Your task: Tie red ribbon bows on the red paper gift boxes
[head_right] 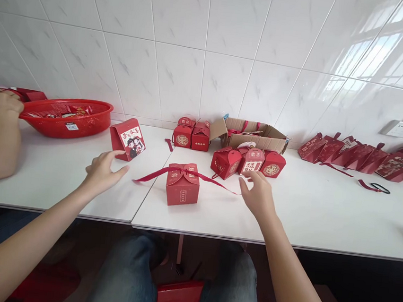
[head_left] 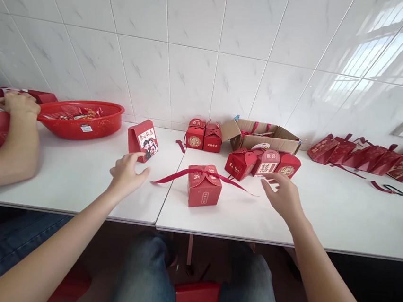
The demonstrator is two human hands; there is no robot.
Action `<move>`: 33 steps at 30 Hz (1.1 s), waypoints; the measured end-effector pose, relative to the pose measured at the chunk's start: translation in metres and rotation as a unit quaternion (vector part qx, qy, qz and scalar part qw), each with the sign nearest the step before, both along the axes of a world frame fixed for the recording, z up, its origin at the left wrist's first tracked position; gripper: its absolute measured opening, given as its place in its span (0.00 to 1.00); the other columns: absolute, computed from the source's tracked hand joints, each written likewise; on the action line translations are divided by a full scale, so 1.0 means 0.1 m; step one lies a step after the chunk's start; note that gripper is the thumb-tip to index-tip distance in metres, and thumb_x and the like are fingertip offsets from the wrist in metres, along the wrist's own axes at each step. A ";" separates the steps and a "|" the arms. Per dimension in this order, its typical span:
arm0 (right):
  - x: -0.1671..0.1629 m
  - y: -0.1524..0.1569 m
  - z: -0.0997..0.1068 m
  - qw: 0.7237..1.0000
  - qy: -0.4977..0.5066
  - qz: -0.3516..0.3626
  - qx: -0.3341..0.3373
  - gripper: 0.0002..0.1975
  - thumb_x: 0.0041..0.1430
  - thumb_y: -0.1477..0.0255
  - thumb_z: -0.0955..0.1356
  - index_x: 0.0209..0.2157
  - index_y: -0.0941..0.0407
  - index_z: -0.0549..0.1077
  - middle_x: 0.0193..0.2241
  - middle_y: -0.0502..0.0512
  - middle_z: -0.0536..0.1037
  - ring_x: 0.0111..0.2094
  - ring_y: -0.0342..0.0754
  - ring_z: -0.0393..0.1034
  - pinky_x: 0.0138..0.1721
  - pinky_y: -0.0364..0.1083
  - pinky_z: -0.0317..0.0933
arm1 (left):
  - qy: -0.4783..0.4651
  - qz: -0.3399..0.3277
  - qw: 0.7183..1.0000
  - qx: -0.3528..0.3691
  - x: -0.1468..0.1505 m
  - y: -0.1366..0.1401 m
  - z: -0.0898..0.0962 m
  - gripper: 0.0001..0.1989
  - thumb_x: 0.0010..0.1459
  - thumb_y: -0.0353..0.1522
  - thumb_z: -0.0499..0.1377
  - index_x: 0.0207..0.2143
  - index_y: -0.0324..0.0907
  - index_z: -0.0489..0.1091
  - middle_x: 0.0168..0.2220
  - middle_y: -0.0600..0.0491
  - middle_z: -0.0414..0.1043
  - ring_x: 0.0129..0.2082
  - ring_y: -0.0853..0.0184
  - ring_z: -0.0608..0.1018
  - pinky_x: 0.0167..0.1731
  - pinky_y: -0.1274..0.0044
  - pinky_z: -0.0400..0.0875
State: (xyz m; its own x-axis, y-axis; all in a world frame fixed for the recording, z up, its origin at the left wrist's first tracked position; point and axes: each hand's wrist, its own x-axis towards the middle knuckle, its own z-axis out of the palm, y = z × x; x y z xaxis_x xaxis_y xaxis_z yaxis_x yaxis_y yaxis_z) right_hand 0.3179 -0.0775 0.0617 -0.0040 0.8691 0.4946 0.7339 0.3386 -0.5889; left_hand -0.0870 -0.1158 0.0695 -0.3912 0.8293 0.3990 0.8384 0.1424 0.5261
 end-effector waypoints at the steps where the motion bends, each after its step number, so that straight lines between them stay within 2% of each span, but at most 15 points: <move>1: -0.12 0.00 0.06 0.999 0.021 0.037 -0.005 0.12 0.55 0.65 0.65 0.37 0.56 0.73 0.38 0.60 0.77 0.36 0.51 0.72 0.37 0.49 0.64 | -0.009 -0.035 0.999 0.029 0.10 0.02 0.02 0.20 0.50 0.40 0.57 0.46 0.46 0.65 0.54 0.46 0.67 0.55 0.49 0.67 0.51 0.61 0.62; 3: -0.38 0.02 0.16 0.989 0.056 0.121 -0.061 0.12 0.56 0.63 0.65 0.38 0.55 0.72 0.38 0.59 0.78 0.38 0.51 0.72 0.38 0.48 0.65 | -0.075 -0.134 0.987 0.036 0.33 0.08 0.04 0.19 0.52 0.42 0.57 0.46 0.46 0.65 0.53 0.48 0.66 0.54 0.55 0.69 0.52 0.67 0.63; 5: -0.62 0.07 0.21 0.972 0.076 0.173 -0.137 0.13 0.57 0.61 0.65 0.38 0.55 0.72 0.40 0.58 0.78 0.40 0.50 0.72 0.40 0.47 0.64 | -0.138 -0.199 0.970 -0.005 0.55 0.17 0.04 0.20 0.51 0.44 0.58 0.44 0.44 0.64 0.52 0.48 0.67 0.51 0.58 0.71 0.51 0.69 0.64; 7: -0.82 0.13 0.18 0.956 0.083 0.196 -0.201 0.16 0.55 0.57 0.66 0.36 0.56 0.71 0.39 0.58 0.77 0.39 0.49 0.72 0.38 0.46 0.64 | -0.187 -0.224 0.955 -0.058 0.74 0.24 0.02 0.24 0.49 0.47 0.60 0.44 0.43 0.64 0.50 0.46 0.67 0.50 0.58 0.71 0.49 0.69 0.66; 9: -0.94 0.19 0.12 0.944 0.099 0.206 -0.237 0.19 0.53 0.53 0.67 0.34 0.56 0.69 0.36 0.57 0.76 0.37 0.49 0.72 0.35 0.44 0.63 | -0.236 -0.224 0.941 -0.097 0.88 0.29 -0.02 0.27 0.47 0.48 0.62 0.44 0.43 0.62 0.49 0.45 0.66 0.49 0.56 0.71 0.47 0.68 0.67; 11: -1.01 0.24 0.04 0.939 0.125 0.203 -0.246 0.21 0.50 0.51 0.68 0.33 0.56 0.66 0.35 0.55 0.75 0.36 0.48 0.71 0.32 0.43 0.62 | -0.283 -0.226 0.926 -0.110 0.97 0.31 -0.07 0.27 0.48 0.48 0.62 0.45 0.44 0.61 0.50 0.44 0.66 0.48 0.57 0.72 0.44 0.69 0.69; 14: -1.06 0.26 -0.04 0.937 0.154 0.195 -0.246 0.21 0.47 0.54 0.70 0.33 0.54 0.62 0.34 0.52 0.72 0.34 0.46 0.69 0.30 0.42 0.60 | -0.312 -0.231 0.916 -0.099 1.03 0.30 -0.12 0.25 0.50 0.46 0.61 0.45 0.44 0.60 0.50 0.45 0.65 0.46 0.59 0.73 0.43 0.70 0.70; 20: -1.08 0.24 -0.03 0.927 0.169 0.201 -0.266 0.21 0.45 0.58 0.71 0.32 0.53 0.58 0.34 0.51 0.71 0.34 0.47 0.69 0.28 0.42 0.60 | -0.333 -0.259 0.901 -0.097 1.02 0.25 -0.16 0.22 0.51 0.44 0.61 0.43 0.44 0.60 0.44 0.48 0.69 0.42 0.59 0.76 0.40 0.70 0.71; 28: -1.10 0.24 -0.06 0.939 0.150 0.184 -0.251 0.21 0.45 0.57 0.71 0.32 0.53 0.58 0.33 0.50 0.71 0.34 0.47 0.68 0.29 0.43 0.58 | -0.319 -0.243 0.911 -0.095 1.05 0.21 -0.14 0.21 0.52 0.44 0.59 0.43 0.45 0.60 0.47 0.48 0.67 0.45 0.60 0.73 0.40 0.71 0.70; 31: -1.06 0.25 -0.05 0.946 0.120 0.172 -0.246 0.22 0.46 0.52 0.70 0.30 0.54 0.60 0.31 0.50 0.71 0.31 0.45 0.66 0.28 0.42 0.56 | -0.292 -0.207 0.929 -0.090 1.04 0.23 -0.16 0.24 0.48 0.46 0.61 0.42 0.44 0.59 0.46 0.46 0.66 0.43 0.60 0.73 0.39 0.71 0.69; 33: -0.99 0.24 -0.01 0.940 0.087 0.178 -0.277 0.24 0.46 0.48 0.68 0.27 0.54 0.62 0.27 0.49 0.69 0.27 0.43 0.62 0.25 0.42 0.53 | -0.263 -0.180 0.944 -0.082 1.00 0.23 -0.18 0.24 0.47 0.50 0.61 0.38 0.43 0.59 0.42 0.48 0.67 0.40 0.60 0.73 0.38 0.71 0.67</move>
